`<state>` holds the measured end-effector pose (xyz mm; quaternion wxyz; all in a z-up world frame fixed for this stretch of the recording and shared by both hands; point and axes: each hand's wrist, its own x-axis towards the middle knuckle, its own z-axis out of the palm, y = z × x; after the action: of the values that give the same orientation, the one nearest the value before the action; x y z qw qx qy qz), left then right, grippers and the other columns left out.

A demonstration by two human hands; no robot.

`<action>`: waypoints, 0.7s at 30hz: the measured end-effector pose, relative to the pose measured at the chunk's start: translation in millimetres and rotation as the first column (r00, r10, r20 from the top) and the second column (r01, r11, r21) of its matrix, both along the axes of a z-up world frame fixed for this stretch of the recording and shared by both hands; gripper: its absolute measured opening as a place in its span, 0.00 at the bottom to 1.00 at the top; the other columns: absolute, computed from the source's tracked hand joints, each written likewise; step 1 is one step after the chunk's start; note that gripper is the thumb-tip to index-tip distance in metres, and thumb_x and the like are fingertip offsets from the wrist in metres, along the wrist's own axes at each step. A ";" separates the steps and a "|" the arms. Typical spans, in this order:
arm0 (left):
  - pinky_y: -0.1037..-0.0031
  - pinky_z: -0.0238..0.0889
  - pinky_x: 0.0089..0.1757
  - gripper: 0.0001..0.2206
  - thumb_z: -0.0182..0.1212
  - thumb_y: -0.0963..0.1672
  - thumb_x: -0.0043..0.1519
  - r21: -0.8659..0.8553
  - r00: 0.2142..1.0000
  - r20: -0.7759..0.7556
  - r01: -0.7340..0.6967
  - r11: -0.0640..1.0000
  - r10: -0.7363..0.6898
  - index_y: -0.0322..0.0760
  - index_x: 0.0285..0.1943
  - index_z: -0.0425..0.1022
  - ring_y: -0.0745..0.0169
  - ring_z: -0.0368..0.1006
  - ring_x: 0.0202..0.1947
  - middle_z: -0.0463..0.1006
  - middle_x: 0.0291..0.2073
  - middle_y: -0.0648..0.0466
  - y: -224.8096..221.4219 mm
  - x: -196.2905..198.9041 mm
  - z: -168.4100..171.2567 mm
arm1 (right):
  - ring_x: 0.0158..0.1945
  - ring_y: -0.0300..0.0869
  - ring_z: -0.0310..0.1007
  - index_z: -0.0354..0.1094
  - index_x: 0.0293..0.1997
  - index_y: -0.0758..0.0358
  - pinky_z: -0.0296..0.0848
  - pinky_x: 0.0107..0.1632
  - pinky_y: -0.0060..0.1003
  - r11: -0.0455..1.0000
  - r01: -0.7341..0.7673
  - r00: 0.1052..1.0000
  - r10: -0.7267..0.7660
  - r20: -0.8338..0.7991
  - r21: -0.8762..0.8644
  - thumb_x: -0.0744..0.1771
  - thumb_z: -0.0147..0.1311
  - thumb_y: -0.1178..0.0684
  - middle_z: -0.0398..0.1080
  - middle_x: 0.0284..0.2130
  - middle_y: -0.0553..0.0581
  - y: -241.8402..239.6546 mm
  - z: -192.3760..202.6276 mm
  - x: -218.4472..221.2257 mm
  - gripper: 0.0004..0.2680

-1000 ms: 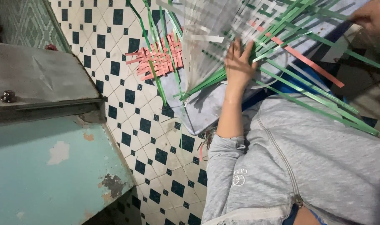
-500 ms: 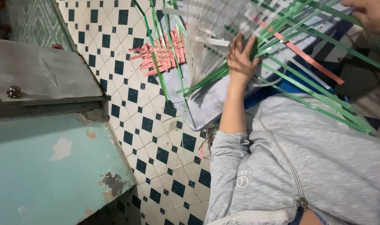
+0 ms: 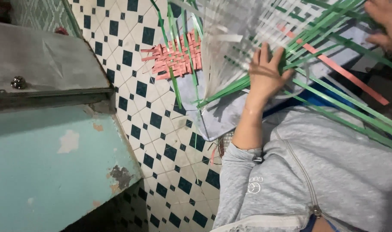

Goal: A person is skillfully weaving green, pink, and white plastic strips together to create a woven product, likely a mat or a bag, on a tiled floor.

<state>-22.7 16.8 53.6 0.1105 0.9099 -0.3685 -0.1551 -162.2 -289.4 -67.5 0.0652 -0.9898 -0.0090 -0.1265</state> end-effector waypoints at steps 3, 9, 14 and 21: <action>0.44 0.43 0.62 0.36 0.56 0.61 0.53 0.142 0.994 -0.110 0.013 0.990 0.003 0.53 0.70 0.58 0.35 0.43 0.71 0.45 0.74 0.45 -13.0 7.7 27.9 | 0.55 0.41 0.69 0.61 0.66 0.62 0.68 0.57 0.29 0.978 0.057 0.995 -0.073 -0.071 -0.202 0.54 0.65 0.43 0.64 0.57 0.55 9.6 4.5 2.0 0.34; 0.46 0.47 0.61 0.33 0.53 0.62 0.51 0.036 0.999 0.045 -0.031 0.999 0.029 0.50 0.63 0.66 0.38 0.44 0.71 0.57 0.70 0.46 -17.2 12.6 -7.7 | 0.65 0.30 0.62 0.56 0.66 0.47 0.61 0.71 0.22 0.791 0.126 0.966 -0.235 -0.108 -0.599 0.54 0.46 0.20 0.62 0.59 0.41 26.0 9.8 -0.1 0.37; 0.35 0.23 0.65 0.38 0.52 0.66 0.53 0.016 0.976 0.209 -0.060 0.998 0.056 0.63 0.73 0.53 0.27 0.23 0.76 0.46 0.75 0.45 -15.8 15.0 -73.2 | 0.67 0.29 0.58 0.55 0.65 0.43 0.57 0.72 0.20 0.740 0.163 0.949 -0.298 -0.101 -0.653 0.54 0.41 0.16 0.61 0.60 0.37 32.6 -4.4 1.2 0.36; 0.46 0.50 0.60 0.34 0.42 0.64 0.56 0.065 0.968 0.242 -0.082 0.995 0.064 0.63 0.72 0.53 0.35 0.57 0.65 0.47 0.76 0.50 -20.0 12.5 -51.4 | 0.61 0.32 0.64 0.60 0.62 0.48 0.60 0.67 0.23 0.866 0.189 0.954 -0.273 -0.121 -0.464 0.57 0.56 0.28 0.67 0.54 0.43 31.4 -30.9 4.4 0.30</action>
<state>-10.2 -3.2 2.2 0.0369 0.9384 -0.3394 -0.0536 -157.8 -258.0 -98.3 -0.1791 -0.9793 0.0871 -0.0366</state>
